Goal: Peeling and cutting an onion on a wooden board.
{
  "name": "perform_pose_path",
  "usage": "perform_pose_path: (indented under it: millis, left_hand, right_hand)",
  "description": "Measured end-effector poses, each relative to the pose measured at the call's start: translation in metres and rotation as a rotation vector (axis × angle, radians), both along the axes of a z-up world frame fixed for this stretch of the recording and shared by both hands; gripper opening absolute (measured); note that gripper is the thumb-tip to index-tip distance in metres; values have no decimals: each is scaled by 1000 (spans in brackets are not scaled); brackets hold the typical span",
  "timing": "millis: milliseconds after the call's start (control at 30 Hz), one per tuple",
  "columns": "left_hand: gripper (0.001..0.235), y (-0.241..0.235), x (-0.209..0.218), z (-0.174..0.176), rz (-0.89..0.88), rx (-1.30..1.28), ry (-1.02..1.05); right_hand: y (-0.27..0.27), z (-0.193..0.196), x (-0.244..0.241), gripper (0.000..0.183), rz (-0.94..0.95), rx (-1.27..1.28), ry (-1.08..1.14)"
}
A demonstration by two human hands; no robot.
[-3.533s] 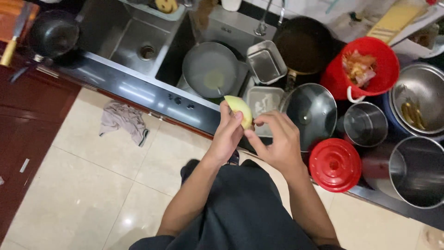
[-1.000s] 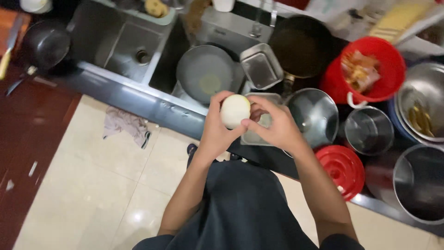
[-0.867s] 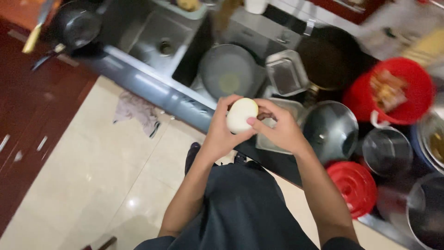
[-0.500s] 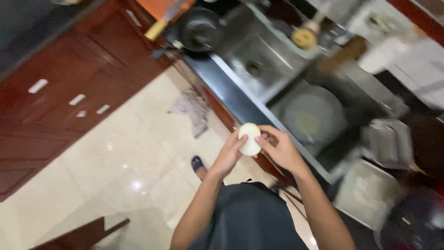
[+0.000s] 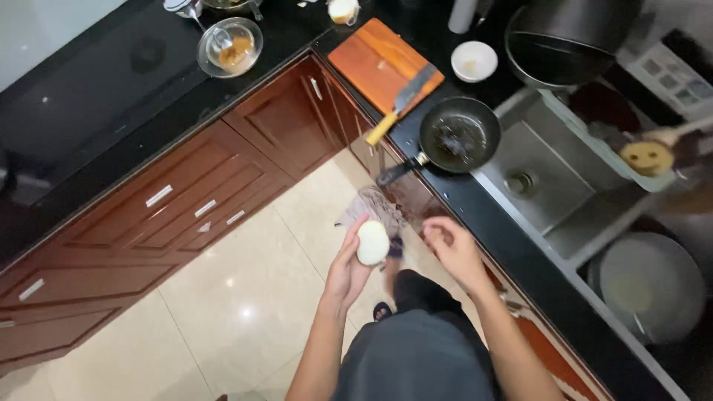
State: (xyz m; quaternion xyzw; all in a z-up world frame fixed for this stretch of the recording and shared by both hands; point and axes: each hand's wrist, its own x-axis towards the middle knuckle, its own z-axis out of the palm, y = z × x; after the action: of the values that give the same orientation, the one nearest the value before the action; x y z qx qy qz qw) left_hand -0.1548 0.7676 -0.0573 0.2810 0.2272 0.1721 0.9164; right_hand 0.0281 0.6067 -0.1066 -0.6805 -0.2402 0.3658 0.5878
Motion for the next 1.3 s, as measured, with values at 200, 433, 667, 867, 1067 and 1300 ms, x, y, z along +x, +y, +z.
perform_pose_path:
  millis: [200, 433, 667, 867, 1067, 1300]
  left_hand:
    - [50, 141, 57, -26, 68, 195, 10]
    - [50, 310, 186, -65, -61, 664, 291]
    - [55, 402, 326, -98, -284, 1580, 116]
    - [60, 459, 423, -153, -730, 1823, -251]
    - [56, 470, 450, -157, -831, 1804, -335]
    - [28, 435, 449, -188, -616, 1814, 90]
  right_hand:
    - [171, -8, 85, 33, -173, 0, -333]
    - [297, -113, 170, 70, -137, -768, -423]
    - [326, -125, 173, 56, -270, -710, 255]
    - [353, -149, 141, 40, -668, -636, 168]
    - [436, -39, 129, 28, -974, -540, 393]
    - [495, -73, 113, 28, -1064, -504, -7]
